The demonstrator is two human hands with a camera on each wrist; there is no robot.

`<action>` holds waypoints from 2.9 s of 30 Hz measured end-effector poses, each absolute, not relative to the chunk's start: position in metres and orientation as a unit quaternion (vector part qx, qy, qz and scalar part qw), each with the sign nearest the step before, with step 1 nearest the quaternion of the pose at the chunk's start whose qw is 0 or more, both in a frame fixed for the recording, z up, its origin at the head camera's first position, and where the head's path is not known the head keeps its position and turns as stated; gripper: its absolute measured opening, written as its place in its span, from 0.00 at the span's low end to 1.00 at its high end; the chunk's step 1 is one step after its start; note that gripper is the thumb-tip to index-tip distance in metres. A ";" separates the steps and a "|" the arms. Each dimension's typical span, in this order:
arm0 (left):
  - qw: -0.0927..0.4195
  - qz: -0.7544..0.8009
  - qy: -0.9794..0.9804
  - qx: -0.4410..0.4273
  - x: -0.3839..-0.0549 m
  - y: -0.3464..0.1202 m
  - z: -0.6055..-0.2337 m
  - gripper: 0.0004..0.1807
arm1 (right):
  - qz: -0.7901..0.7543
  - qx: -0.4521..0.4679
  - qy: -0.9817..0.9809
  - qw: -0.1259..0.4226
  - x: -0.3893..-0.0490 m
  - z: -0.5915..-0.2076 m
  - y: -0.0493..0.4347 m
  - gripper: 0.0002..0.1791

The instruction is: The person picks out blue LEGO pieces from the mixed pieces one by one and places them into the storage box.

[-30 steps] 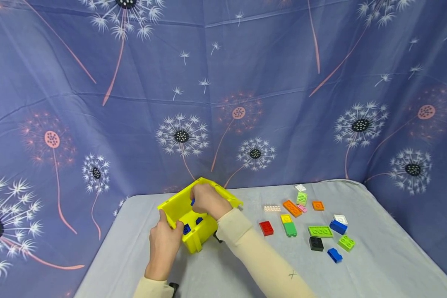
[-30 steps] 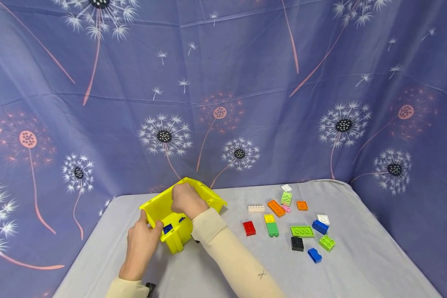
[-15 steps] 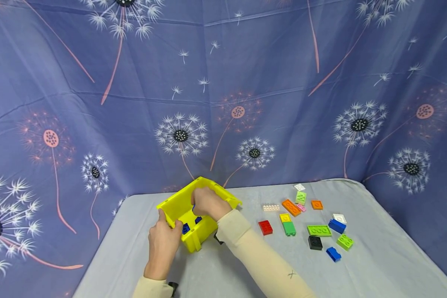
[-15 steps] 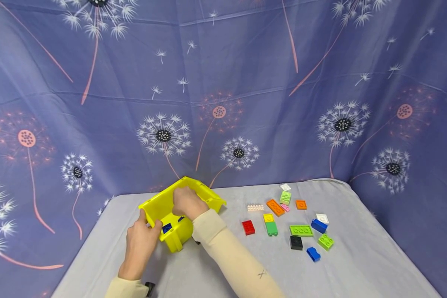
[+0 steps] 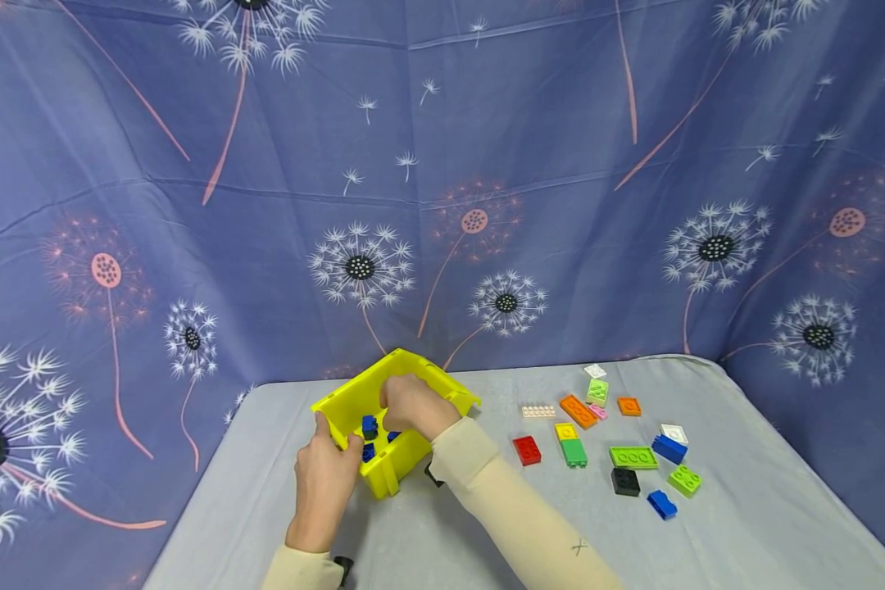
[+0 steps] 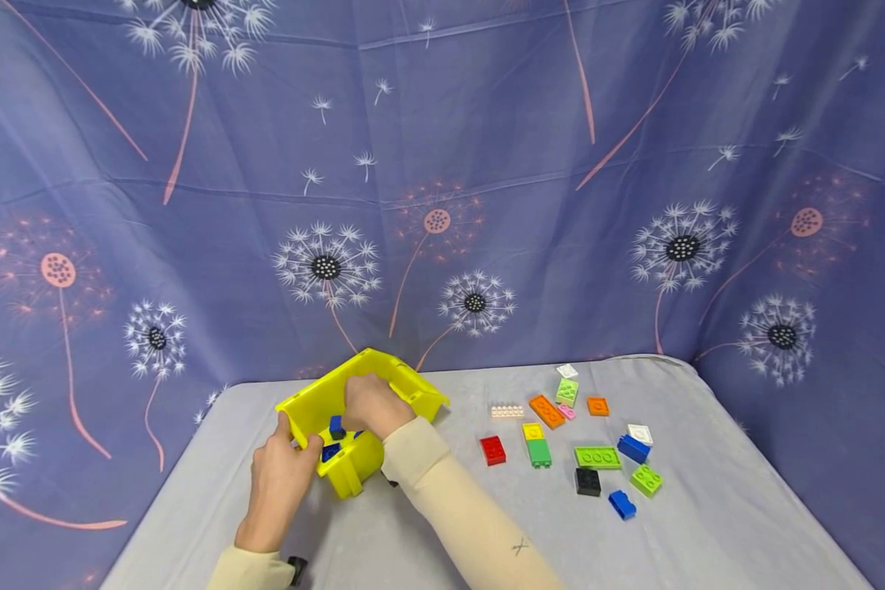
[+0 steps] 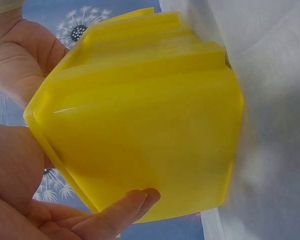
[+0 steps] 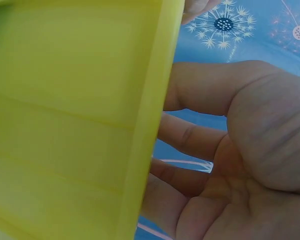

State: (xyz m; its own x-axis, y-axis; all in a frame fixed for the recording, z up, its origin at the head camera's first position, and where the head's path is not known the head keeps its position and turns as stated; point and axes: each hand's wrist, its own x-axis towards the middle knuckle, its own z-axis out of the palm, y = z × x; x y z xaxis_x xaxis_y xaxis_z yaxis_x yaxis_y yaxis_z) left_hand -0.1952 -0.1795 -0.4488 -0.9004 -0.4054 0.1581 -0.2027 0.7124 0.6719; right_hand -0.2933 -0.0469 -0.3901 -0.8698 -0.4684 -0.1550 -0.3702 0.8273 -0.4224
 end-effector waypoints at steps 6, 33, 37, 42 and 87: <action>0.151 -0.342 -0.912 0.171 -0.195 -0.179 -0.449 0.46 | -0.196 -0.224 0.947 0.120 -0.292 -0.389 -0.046 0.14; 0.143 -0.351 -0.910 0.170 -0.196 -0.179 -0.449 0.47 | -0.273 -0.250 0.927 0.060 -0.268 -0.342 -0.010 0.21; 0.139 -0.353 -0.909 0.171 -0.196 -0.180 -0.449 0.47 | -0.276 -0.257 0.925 0.037 -0.263 -0.338 0.001 0.20; 0.139 -0.353 -0.909 0.170 -0.196 -0.180 -0.449 0.47 | -0.284 -0.261 0.923 0.014 -0.256 -0.336 0.016 0.18; 0.142 -0.360 -0.906 0.168 -0.193 -0.179 -0.450 0.47 | -0.239 -0.074 0.968 -0.008 -0.261 -0.373 0.264 0.24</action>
State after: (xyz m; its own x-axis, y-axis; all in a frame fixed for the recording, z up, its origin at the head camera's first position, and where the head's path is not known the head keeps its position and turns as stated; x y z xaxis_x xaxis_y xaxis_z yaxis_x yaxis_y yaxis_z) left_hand -0.1934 -0.1792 -0.4503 -0.9029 -0.4077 0.1365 -0.2028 0.6838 0.7010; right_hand -0.2605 0.2639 -0.3729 -0.9891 -0.1385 0.0506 -0.1462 0.8754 -0.4608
